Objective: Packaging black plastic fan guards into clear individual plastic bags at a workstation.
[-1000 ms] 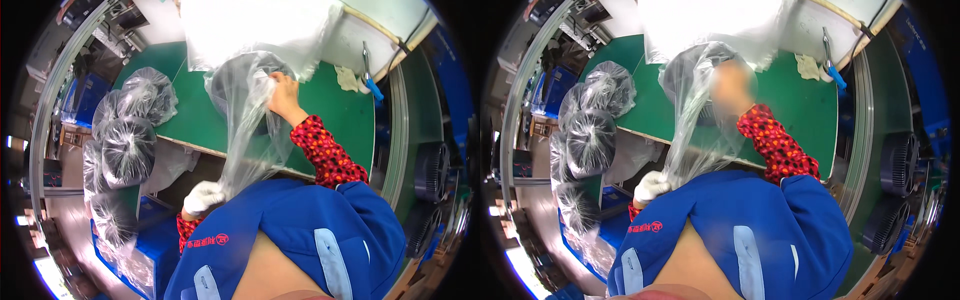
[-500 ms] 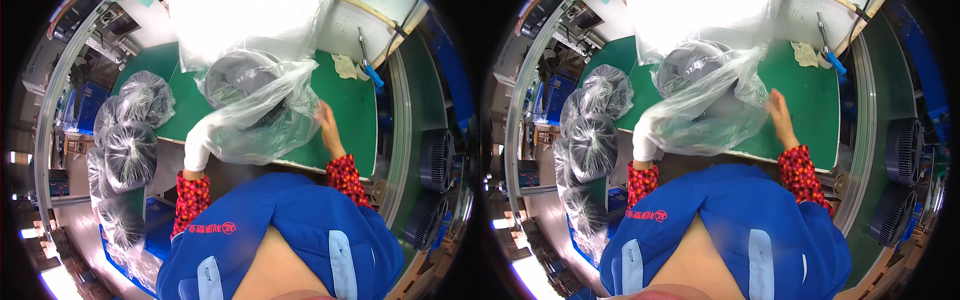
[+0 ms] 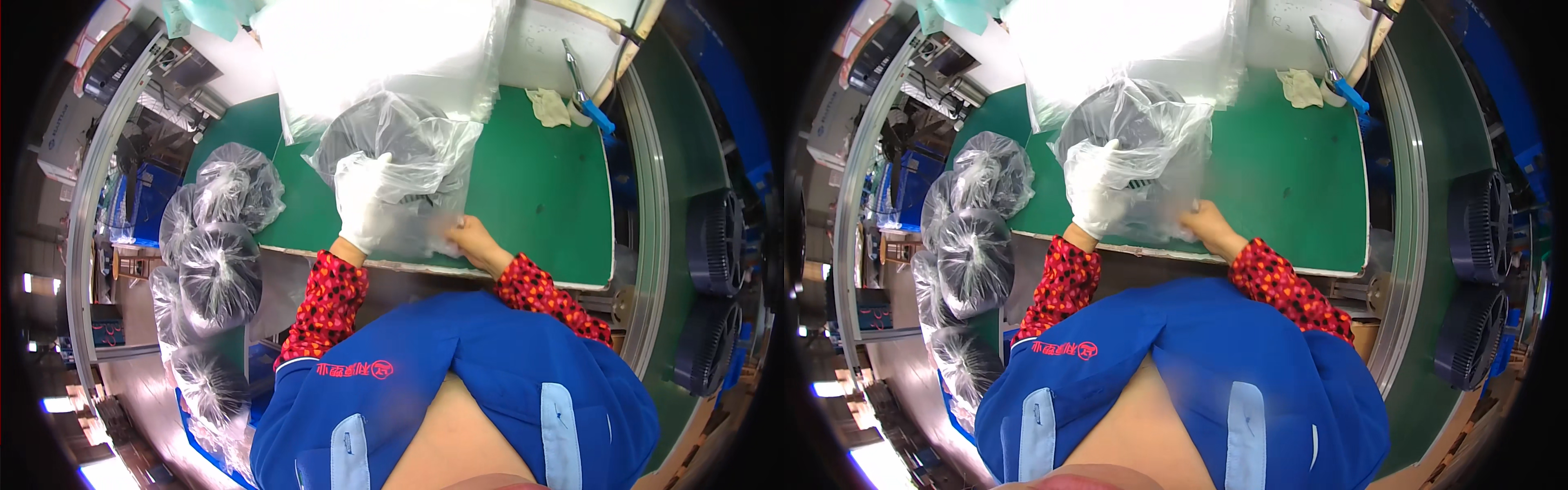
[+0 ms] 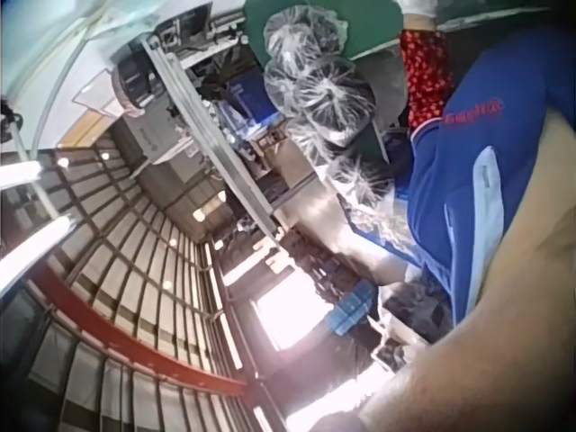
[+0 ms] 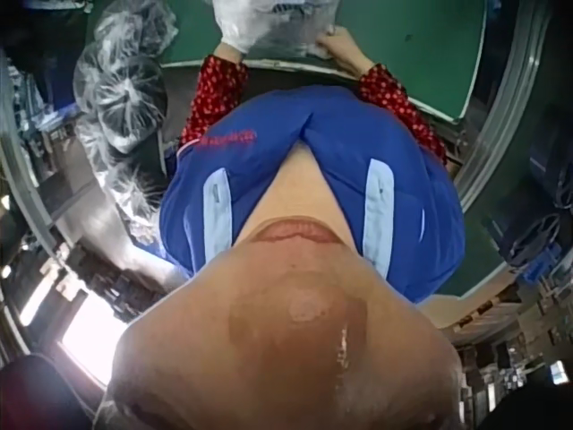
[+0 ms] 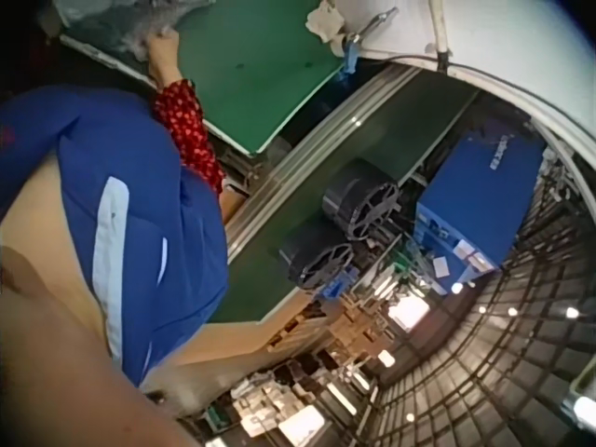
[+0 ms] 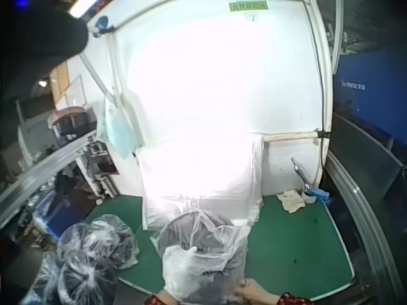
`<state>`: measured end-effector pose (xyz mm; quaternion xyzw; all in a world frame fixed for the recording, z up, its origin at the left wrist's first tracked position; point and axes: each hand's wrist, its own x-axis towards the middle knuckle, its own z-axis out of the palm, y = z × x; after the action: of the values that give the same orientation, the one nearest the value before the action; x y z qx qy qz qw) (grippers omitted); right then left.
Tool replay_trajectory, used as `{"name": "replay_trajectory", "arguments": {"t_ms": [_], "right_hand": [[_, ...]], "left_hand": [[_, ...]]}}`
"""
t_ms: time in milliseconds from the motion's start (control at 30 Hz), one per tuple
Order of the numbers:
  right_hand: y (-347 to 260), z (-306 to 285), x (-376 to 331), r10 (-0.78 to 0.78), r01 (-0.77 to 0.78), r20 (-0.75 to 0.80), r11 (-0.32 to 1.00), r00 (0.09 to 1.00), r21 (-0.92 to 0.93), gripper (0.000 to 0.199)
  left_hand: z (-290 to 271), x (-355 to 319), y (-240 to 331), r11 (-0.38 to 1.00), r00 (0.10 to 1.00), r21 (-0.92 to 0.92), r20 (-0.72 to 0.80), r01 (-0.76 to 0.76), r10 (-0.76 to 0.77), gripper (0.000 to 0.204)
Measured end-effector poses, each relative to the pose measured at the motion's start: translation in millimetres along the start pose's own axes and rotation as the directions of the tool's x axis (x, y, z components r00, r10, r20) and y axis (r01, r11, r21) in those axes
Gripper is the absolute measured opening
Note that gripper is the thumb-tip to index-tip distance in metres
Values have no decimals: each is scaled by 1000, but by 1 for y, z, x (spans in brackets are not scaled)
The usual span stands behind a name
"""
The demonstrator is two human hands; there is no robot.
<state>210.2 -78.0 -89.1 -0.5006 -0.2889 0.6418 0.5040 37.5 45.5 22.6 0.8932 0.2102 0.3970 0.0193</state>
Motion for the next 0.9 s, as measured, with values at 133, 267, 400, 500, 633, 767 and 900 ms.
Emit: {"name": "replay_trajectory", "arguments": {"t_ms": [133,267,400,500,633,767,900], "right_hand": [[-65,26,-78,-352,412,301,302,886,-860,11],[-124,34,-122,-236,421,381,147,894,-895,14],[-153,49,-112,-513,557,445,80,734,-826,19],[-163,57,-77,-731,704,410,135,546,-698,25],[-154,87,-25,-681,788,419,414,600,-456,28],[-93,69,33,-379,611,661,-260,648,-748,32],[-87,73,47,-291,585,653,-294,699,-756,30]], "left_hand": [[0,-31,-20,965,977,192,82,179,-198,63],[-12,-42,-5,878,888,306,166,367,-429,71],[-25,-20,21,957,955,123,111,261,-275,52],[-22,-26,26,905,907,349,249,244,-341,20],[-11,-38,21,748,789,-257,136,612,-599,21],[-10,-57,13,804,821,-169,126,571,-556,25],[-29,-64,45,344,604,-611,287,713,-743,35]]}}
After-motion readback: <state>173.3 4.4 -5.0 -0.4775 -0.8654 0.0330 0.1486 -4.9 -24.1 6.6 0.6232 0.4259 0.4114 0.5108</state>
